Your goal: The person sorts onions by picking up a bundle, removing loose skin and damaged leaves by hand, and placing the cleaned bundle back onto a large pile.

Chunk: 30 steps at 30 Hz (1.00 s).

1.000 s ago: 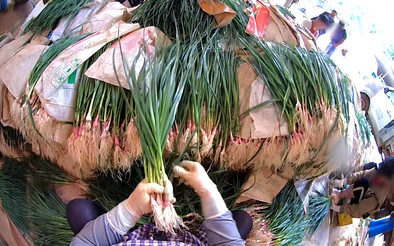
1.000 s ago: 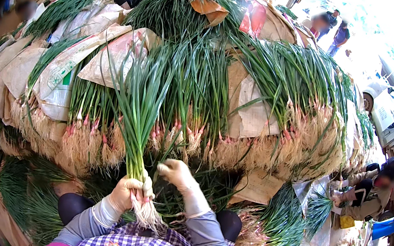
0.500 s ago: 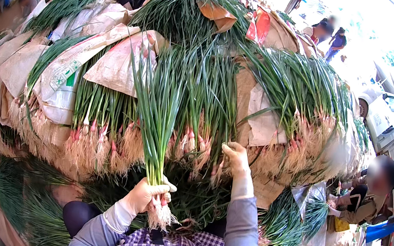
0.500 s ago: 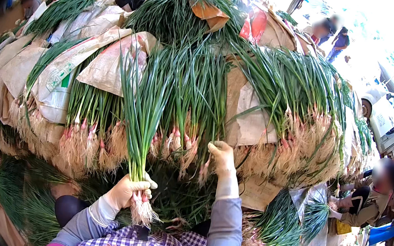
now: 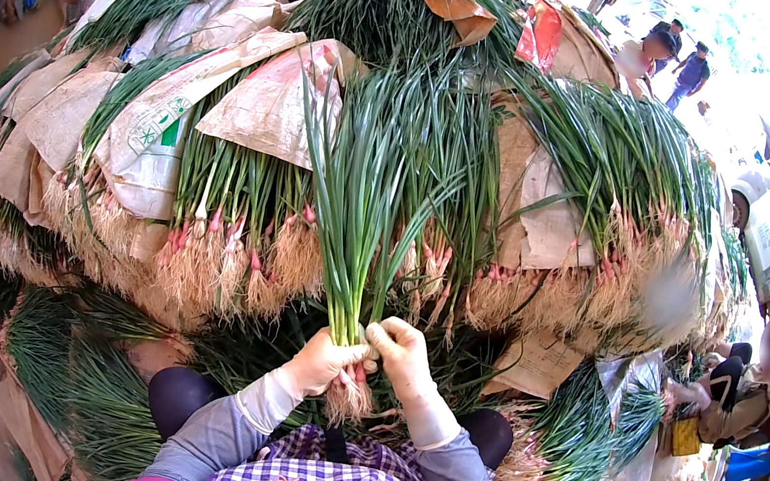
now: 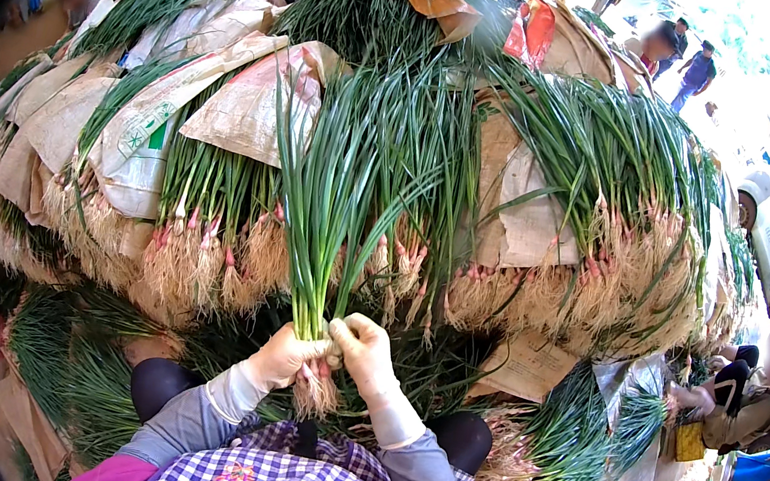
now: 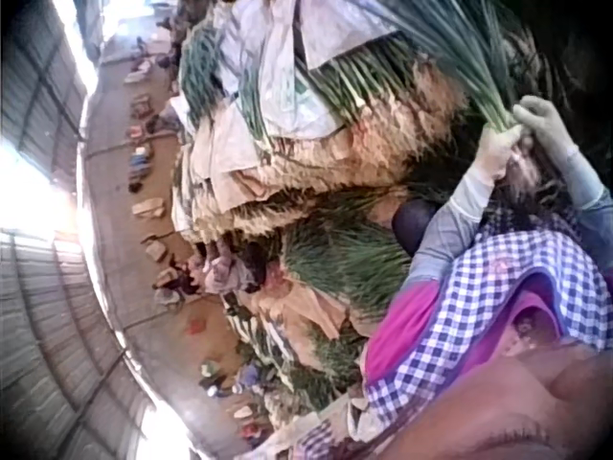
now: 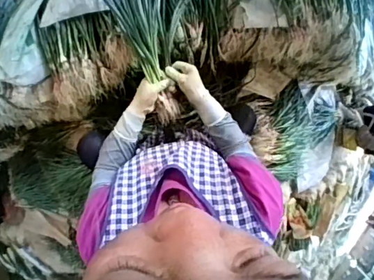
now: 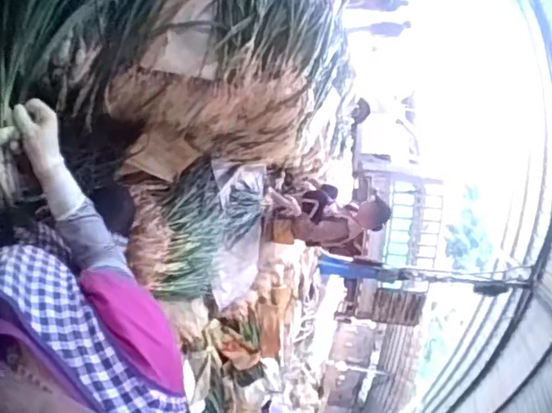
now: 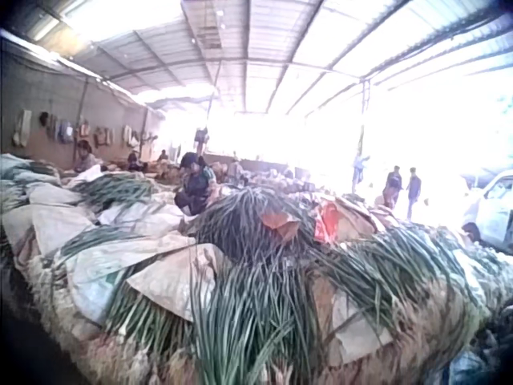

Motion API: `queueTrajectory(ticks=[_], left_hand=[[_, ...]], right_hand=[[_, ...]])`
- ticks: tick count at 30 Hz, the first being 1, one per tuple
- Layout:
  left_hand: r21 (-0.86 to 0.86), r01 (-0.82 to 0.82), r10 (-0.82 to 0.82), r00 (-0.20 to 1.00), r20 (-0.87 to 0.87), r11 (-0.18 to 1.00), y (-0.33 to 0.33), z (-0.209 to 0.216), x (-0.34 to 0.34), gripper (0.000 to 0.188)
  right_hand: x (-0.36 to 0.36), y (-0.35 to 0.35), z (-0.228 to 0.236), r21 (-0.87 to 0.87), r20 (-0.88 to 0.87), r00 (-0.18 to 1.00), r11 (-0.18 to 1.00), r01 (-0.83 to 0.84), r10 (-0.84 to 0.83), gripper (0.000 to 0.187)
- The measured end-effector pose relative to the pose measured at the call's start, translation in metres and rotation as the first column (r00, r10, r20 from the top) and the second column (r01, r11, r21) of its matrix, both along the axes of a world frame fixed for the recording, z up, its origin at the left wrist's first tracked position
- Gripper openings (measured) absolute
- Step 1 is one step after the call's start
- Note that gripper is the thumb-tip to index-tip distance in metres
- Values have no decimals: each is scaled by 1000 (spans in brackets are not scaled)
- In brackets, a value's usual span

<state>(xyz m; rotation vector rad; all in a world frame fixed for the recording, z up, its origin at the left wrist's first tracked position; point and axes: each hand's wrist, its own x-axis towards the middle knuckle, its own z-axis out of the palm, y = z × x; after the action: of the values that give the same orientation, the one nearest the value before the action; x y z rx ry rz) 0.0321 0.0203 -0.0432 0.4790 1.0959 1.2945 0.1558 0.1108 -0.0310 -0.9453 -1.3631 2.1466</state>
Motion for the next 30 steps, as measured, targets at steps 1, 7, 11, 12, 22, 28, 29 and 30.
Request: queueTrajectory(ticks=[1, 7, 11, 12, 22, 28, 29, 30], left_hand=[[41, -46, 43, 996, 77, 998, 1, 4, 1, 11], [21, -65, 54, 939, 339, 998, -7, 8, 0, 18], [55, 2, -21, 940, 341, 998, -12, 6, -7, 17], [107, 7, -51, 909, 414, 994, -14, 13, -9, 16], [583, -129, -226, 837, 497, 802, -32, 62, -44, 19], [409, -19, -122, 942, 314, 912, -18, 51, -36, 55], [351, 15, -114, 958, 263, 936, -18, 47, -35, 59], [299, 27, -101, 967, 234, 954, -17, 44, -32, 54]], right_hand=[[-3, 3, -19, 110, -68, 987, 982, 154, -147, 19], [26, 35, -47, 402, 809, 527, 409, -820, 262, 30], [43, 83, -57, 733, 522, 683, 678, -54, -510, 20], [48, 96, -53, 787, 478, 634, 617, -2, -607, 21], [16, 183, 51, 398, 82, 737, 699, 593, -671, 12], [29, 197, 60, 139, 91, 989, 985, 104, -118, 23], [26, 183, 52, 68, 39, 995, 994, 88, -90, 18], [27, 172, 42, 72, 66, 993, 993, 89, -93, 16]])
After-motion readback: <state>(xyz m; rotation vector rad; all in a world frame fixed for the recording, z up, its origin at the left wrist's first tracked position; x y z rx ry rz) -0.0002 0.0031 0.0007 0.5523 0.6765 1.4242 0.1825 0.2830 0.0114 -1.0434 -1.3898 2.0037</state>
